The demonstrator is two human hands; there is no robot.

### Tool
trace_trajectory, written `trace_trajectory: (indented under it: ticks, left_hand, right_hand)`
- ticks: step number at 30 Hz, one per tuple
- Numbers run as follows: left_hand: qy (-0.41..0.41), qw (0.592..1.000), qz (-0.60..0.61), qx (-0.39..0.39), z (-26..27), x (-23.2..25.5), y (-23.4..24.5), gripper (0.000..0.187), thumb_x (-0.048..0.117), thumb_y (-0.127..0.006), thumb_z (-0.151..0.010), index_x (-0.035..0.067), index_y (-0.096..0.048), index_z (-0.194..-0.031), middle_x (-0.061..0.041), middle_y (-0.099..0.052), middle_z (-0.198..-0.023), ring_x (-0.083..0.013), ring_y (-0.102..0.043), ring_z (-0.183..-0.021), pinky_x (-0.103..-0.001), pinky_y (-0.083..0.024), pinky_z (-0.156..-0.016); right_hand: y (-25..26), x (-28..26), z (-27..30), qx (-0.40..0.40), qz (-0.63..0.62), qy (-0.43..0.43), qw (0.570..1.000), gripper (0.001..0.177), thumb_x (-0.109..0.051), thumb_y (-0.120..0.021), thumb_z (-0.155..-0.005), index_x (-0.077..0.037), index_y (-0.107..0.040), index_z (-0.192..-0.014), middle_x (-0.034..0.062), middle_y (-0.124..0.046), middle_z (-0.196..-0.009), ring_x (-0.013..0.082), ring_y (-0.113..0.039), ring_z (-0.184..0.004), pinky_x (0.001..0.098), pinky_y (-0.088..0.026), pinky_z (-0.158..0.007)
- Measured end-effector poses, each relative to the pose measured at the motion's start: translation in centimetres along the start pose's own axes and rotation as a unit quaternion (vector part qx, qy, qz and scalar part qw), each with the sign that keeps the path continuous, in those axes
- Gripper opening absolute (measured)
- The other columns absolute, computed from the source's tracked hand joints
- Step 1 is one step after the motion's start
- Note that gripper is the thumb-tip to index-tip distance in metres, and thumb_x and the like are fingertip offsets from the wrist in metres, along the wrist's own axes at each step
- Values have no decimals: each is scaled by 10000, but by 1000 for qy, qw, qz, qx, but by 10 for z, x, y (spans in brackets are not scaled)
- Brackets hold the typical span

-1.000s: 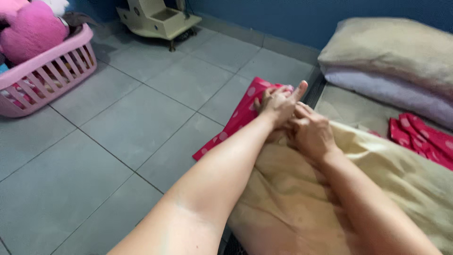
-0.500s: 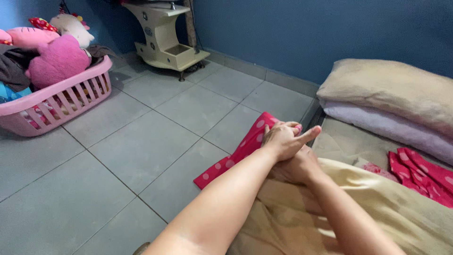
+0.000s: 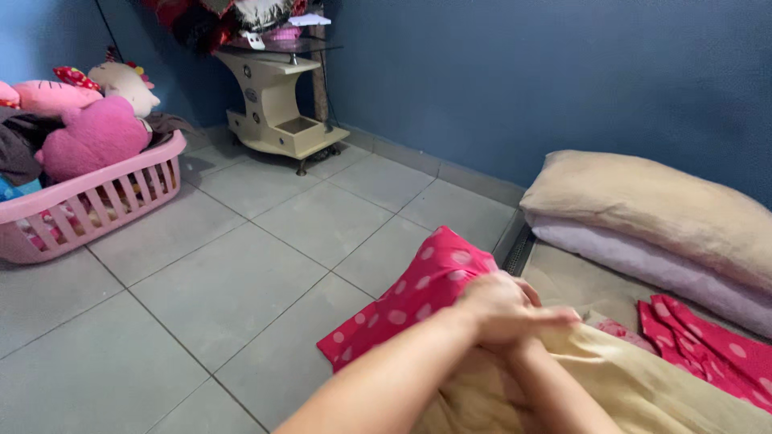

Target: The person puts a pillow into a pink polka-dotted pillowcase, ties the drawstring, and then places it on a bed. The person then picks up a beige pillow and puts it into a matching pink polka-dotted pillowcase.

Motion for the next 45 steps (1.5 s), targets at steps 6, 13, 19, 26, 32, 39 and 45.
trace_trajectory:
  ticks: [6, 13, 19, 26, 32, 39, 45]
  left_hand:
    - [-347, 930, -37, 115, -16, 86, -87, 517, 561, -730, -944, 44, -752, -955, -91, -649, -1365, -256, -638, -1209, -338, -522, -1000]
    - [33, 979, -175, 101, 41, -29, 11, 719, 298, -755, -713, 117, -503, -1362, -147, -467, -1444, -334, -433, -1345, -548, -426, -1022]
    - [169, 954, -245, 21, 48, -74, -8, 407, 190, -637, -832, 96, -666, -1227, -158, -610, -1326, -357, -594, -1229, -508, -507, -986]
    - [227, 943, -241, -18, 51, -89, -8, 312, 186, -558, -925, 85, -758, -1143, -170, -739, -1187, -330, -689, -1158, -471, -547, -959]
    - [301, 942, 8, 148, 31, -133, -33, 330, 237, -524, -975, 210, -691, -1259, -164, -657, -1274, -391, -609, -1195, -480, -488, -1019]
    - [283, 944, 3, 172, 34, -138, -25, 315, 169, -566, -919, 168, -680, -1212, -154, -655, -1271, -377, -618, -1191, -479, -501, -996]
    - [250, 939, 45, 230, 44, -108, -10, 316, 175, -533, -934, 146, -642, -1229, -194, -698, -1145, -401, -648, -1122, -505, -506, -958]
  right_hand:
    - [0, 21, -22, 23, 60, -100, 993, 597, -334, -772, -717, -112, -643, -1256, 138, -676, -1242, 319, -614, -1181, 450, -480, -986]
    - [3, 49, -21, 17, 111, -179, 977, 556, -373, -746, -741, -133, -662, -1235, 131, -693, -1209, 320, -631, -1153, 450, -492, -967]
    - [5, 72, -17, 4, 131, -237, 963, 524, -407, -724, -762, -152, -677, -1217, 124, -707, -1182, 321, -646, -1129, 450, -502, -952]
    - [33, 103, -16, -51, 168, -276, 945, 493, -447, -698, -786, -173, -696, -1196, 117, -724, -1149, 322, -663, -1101, 449, -514, -933]
    - [40, 67, 7, -157, 196, -282, 926, 472, -481, -676, -807, -192, -711, -1178, 110, -738, -1122, 323, -678, -1077, 449, -524, -918]
    - [-3, -75, 25, -203, 69, -22, 976, 526, -536, -697, -775, -179, -720, -1160, 106, -760, -1089, 317, -699, -1034, 432, -540, -899]
    - [-87, -58, 16, -141, 188, -51, 971, 538, -433, -708, -712, -161, -717, -1176, 157, -718, -1189, 338, -652, -1123, 459, -488, -967]
Point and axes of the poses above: each hand's wrist, its own z-axis away from the middle knuckle, its own y-axis out of the back of the hand, x = y × z, the point moved 1 cm from there along -z, towards the middle knuckle
